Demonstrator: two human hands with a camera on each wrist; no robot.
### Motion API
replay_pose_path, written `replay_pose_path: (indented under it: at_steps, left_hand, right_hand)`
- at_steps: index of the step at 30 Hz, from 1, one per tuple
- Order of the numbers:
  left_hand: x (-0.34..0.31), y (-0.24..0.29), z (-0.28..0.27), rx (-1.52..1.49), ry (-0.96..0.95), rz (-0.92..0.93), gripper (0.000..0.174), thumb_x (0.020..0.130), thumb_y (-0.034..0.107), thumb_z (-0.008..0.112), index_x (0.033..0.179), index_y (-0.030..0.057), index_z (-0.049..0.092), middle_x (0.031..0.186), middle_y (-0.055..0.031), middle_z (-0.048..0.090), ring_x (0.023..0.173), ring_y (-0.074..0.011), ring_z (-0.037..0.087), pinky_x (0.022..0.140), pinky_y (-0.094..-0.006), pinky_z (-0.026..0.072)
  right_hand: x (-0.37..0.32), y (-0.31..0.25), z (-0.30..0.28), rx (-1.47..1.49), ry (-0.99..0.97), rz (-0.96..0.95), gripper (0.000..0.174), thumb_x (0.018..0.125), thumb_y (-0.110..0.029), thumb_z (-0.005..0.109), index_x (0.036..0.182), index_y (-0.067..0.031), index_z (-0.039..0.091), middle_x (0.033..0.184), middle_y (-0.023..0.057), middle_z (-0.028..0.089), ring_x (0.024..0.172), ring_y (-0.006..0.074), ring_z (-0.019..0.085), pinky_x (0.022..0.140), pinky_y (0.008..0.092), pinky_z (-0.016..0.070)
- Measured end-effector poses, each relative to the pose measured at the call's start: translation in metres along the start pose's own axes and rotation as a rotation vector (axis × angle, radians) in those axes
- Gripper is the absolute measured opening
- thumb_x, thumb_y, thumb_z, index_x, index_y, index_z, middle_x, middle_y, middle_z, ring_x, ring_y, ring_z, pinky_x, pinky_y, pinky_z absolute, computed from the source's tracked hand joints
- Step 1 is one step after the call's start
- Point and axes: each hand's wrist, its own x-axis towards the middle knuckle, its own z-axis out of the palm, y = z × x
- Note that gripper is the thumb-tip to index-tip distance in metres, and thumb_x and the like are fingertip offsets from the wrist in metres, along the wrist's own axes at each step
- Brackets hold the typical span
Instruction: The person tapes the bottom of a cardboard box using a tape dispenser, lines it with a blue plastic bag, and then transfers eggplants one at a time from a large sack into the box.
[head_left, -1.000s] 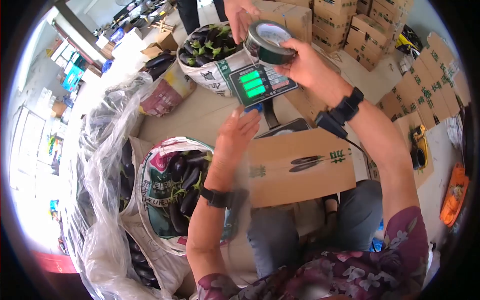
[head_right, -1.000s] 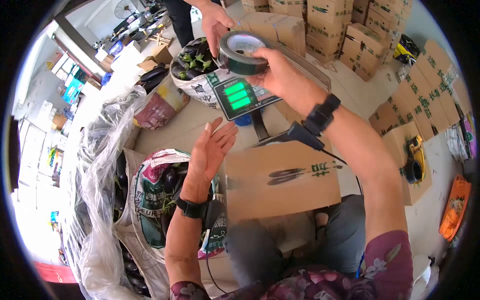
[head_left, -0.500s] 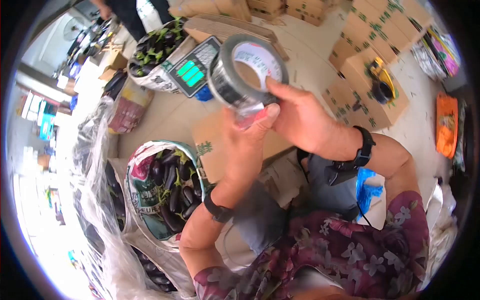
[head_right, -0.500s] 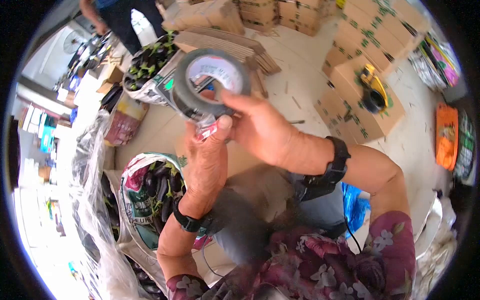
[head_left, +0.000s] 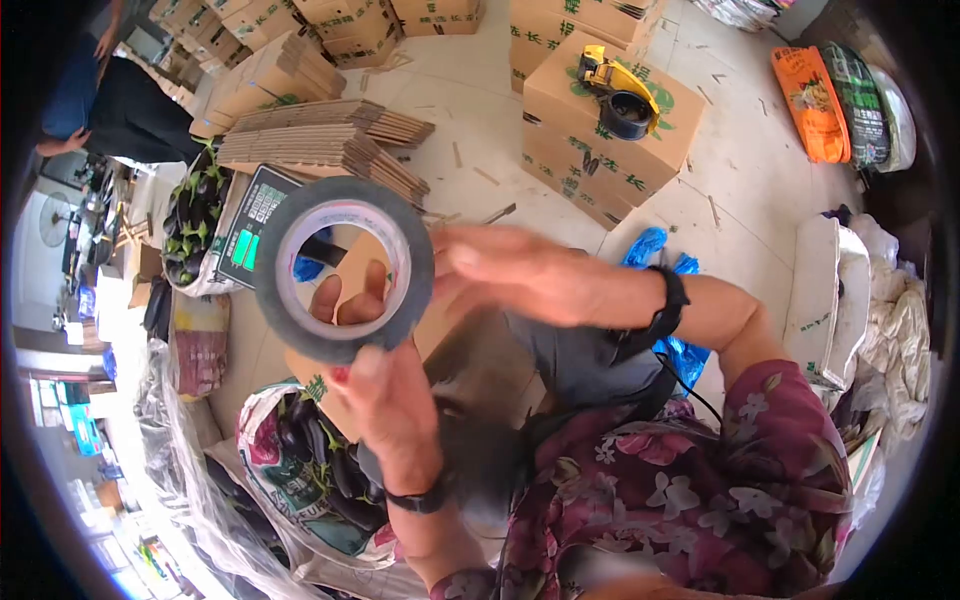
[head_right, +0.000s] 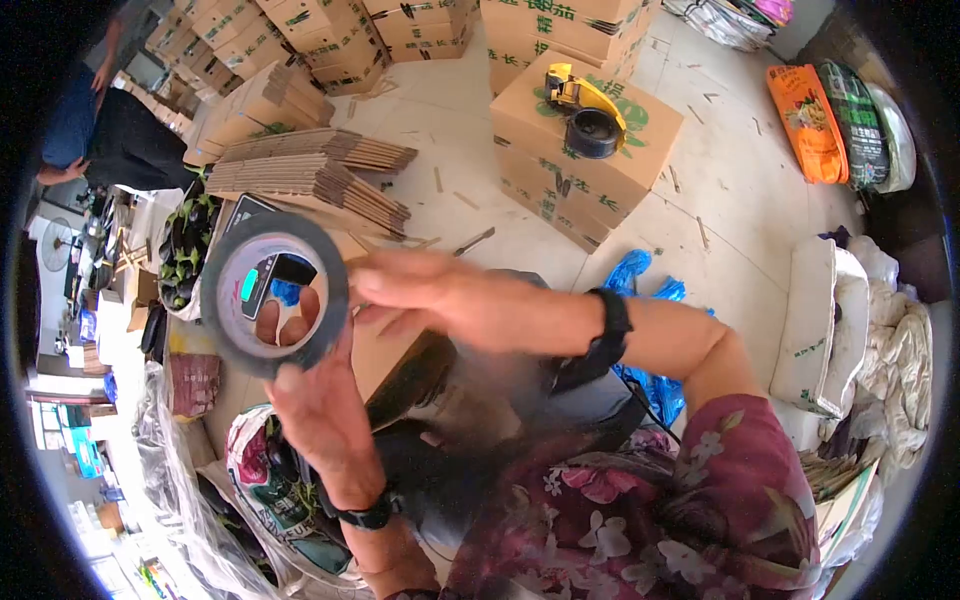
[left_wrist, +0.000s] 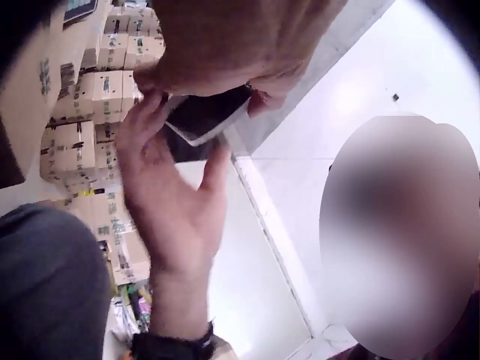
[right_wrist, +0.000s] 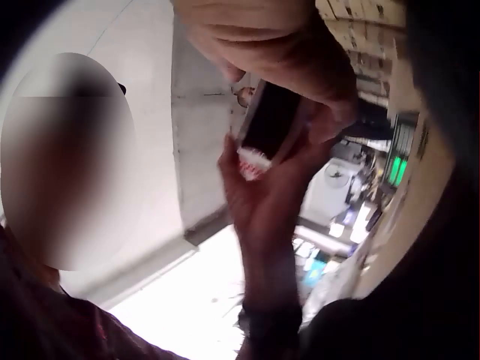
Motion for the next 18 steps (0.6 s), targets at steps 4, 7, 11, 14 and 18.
replay_pose_path:
  at_steps: [4,7,11,14,18]
  left_hand:
    - [-0.002,0.008,-0.025,0.076,-0.125,-0.066,0.081,0.073,0.018,0.078,0.140,-0.0013,0.037,0.100,-0.0105,0.054,0.113,-0.0310,0.054,0.105,-0.0487,0.0371]
    - [-0.010,0.003,-0.033,0.119,-0.147,-0.149,0.087,0.069,0.018,0.081,0.140,-0.0023,0.036,0.091,-0.0077,0.051,0.101,-0.0284,0.055,0.101,-0.0458,0.0391]
    - [-0.022,-0.006,-0.034,0.093,-0.118,-0.285,0.086,0.061,0.019,0.079,0.135,-0.0037,0.042,0.086,-0.0074,0.051,0.092,-0.0254,0.055,0.091,-0.0403,0.0438]
    - [-0.026,-0.008,-0.035,0.029,-0.161,-0.355,0.084,0.062,0.020,0.079,0.134,-0.0029,0.042,0.085,-0.0066,0.050,0.094,-0.0270,0.054,0.090,-0.0428,0.0442]
    - [-0.032,-0.017,-0.046,0.069,-0.156,-0.418,0.088,0.060,0.024,0.079,0.136,-0.0016,0.042,0.097,-0.0117,0.056,0.110,-0.0359,0.053,0.095,-0.0475,0.0448]
  right_hand:
    - [-0.012,-0.043,-0.093,-1.123,0.610,-0.285,0.047,0.090,-0.032,0.065,0.126,-0.0041,0.054,0.107,0.0124,0.061,0.099,0.0253,0.061,0.091,0.0364,0.0472]
    - [-0.012,-0.064,-0.218,-1.865,1.019,-0.639,0.053,0.083,-0.035,0.069,0.120,0.0008,0.057,0.099,0.0226,0.064,0.092,0.0366,0.062,0.084,0.0443,0.0482]
    - [-0.040,-0.082,-0.338,-1.537,1.202,0.150,0.053,0.084,-0.043,0.062,0.110,0.0039,0.061,0.102,0.0225,0.066,0.091,0.0370,0.063,0.080,0.0431,0.0488]
    - [-0.042,-0.099,-0.375,-1.403,1.127,0.445,0.050,0.085,-0.043,0.059,0.096,0.0056,0.066,0.103,0.0232,0.067,0.091,0.0375,0.064,0.079,0.0416,0.0498]
    - [-0.037,-0.077,-0.377,-1.721,1.045,0.292,0.036,0.092,-0.026,0.051,0.100,0.0055,0.066,0.106,0.0236,0.066,0.095,0.0364,0.063,0.082,0.0412,0.0481]
